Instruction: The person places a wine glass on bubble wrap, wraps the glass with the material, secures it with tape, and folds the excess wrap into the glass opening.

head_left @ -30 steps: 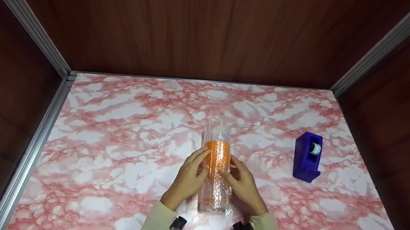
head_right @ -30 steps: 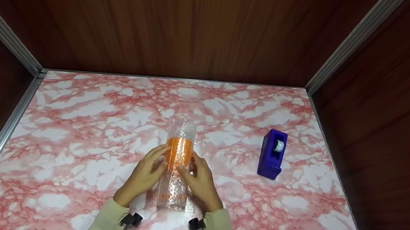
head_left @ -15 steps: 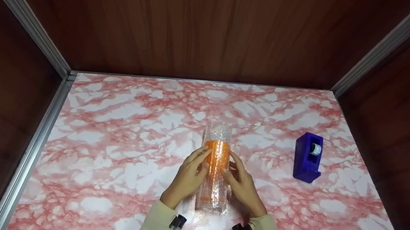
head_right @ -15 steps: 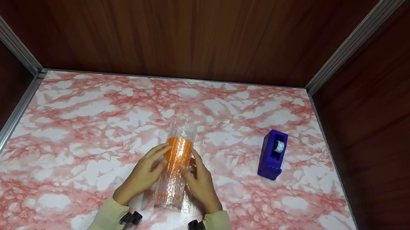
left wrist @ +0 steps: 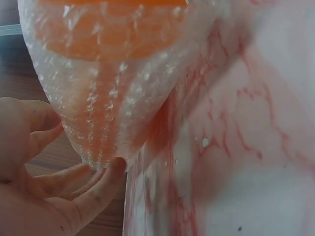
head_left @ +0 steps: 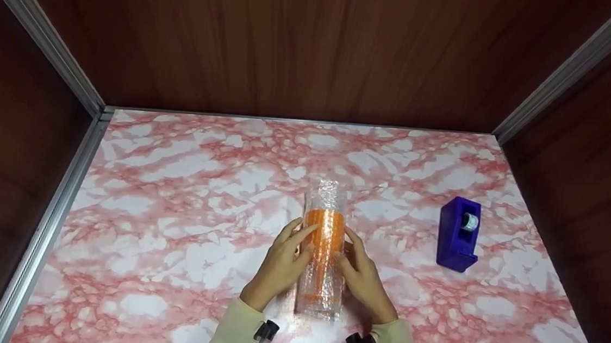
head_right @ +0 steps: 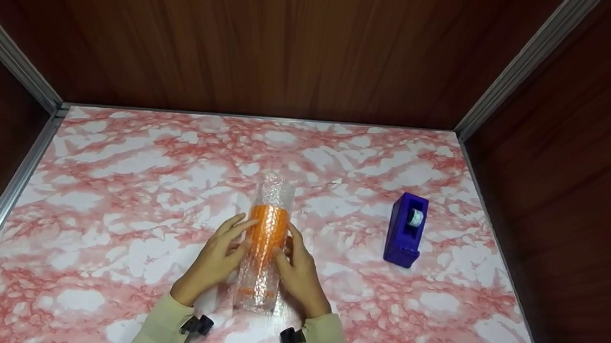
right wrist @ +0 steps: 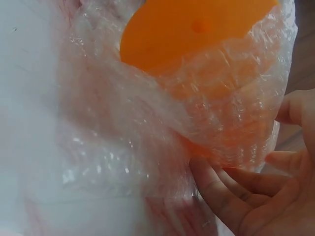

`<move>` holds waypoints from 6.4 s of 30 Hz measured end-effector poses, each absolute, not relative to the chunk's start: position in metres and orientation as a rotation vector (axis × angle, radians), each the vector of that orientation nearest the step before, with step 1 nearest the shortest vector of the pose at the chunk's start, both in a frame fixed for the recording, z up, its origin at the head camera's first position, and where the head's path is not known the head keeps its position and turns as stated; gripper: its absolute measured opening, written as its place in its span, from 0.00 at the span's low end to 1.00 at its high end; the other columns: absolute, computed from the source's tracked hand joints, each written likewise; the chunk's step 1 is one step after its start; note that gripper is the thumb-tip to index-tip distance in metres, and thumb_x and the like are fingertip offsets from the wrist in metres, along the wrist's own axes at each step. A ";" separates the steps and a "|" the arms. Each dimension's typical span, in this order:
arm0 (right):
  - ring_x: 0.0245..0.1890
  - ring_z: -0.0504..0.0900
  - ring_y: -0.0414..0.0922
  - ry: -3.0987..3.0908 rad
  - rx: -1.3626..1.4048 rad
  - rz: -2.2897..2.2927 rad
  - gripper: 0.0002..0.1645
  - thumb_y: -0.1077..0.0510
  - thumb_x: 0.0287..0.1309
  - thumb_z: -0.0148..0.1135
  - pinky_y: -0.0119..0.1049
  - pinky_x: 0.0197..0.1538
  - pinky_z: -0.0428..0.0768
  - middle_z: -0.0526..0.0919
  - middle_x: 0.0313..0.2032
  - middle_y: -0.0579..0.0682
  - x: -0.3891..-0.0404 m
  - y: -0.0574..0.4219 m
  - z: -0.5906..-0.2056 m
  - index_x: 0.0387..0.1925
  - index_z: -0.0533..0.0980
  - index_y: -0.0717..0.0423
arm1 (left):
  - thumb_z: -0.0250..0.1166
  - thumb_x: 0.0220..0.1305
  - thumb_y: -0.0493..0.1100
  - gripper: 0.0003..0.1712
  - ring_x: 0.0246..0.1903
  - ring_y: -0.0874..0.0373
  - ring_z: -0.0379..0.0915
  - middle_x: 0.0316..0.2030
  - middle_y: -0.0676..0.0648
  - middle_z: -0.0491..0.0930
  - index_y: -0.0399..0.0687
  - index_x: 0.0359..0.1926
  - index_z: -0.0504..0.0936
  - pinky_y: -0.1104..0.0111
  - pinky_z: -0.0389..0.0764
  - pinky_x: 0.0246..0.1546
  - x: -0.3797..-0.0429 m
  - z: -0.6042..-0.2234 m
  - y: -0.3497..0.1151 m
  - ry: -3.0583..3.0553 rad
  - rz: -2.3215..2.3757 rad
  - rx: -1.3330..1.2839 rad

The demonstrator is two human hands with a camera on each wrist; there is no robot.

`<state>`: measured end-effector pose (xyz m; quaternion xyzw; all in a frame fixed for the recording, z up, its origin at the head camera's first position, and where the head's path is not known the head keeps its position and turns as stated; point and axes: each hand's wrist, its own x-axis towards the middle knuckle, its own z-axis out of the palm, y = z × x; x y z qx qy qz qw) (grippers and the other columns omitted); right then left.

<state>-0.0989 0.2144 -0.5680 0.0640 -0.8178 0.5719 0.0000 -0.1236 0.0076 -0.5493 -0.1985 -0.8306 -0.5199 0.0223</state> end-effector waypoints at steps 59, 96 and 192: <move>0.44 0.84 0.49 -2.588 0.155 1.660 0.40 0.50 0.62 0.70 0.48 0.48 0.82 0.80 0.54 0.55 -0.103 0.211 -0.558 0.70 0.67 0.60 | 0.55 0.76 0.57 0.40 0.56 0.41 0.76 0.65 0.30 0.69 0.55 0.80 0.50 0.52 0.80 0.52 -0.122 -0.558 0.000 -2.652 -2.019 -0.489; 0.50 0.76 0.55 -2.578 0.164 1.607 0.32 0.57 0.69 0.62 0.52 0.55 0.77 0.72 0.55 0.59 -0.101 0.218 -0.560 0.70 0.66 0.60 | 0.59 0.75 0.43 0.31 0.44 0.55 0.81 0.59 0.38 0.75 0.55 0.75 0.64 0.64 0.84 0.40 -0.128 -0.562 -0.002 -2.519 -2.177 -0.430; 0.60 0.76 0.50 -2.437 0.155 1.905 0.26 0.49 0.74 0.55 0.52 0.58 0.76 0.77 0.61 0.55 -0.094 0.227 -0.568 0.71 0.67 0.38 | 0.62 0.72 0.38 0.25 0.53 0.53 0.74 0.65 0.43 0.70 0.42 0.68 0.73 0.64 0.80 0.52 -0.126 -0.558 0.010 -2.470 -1.917 -0.574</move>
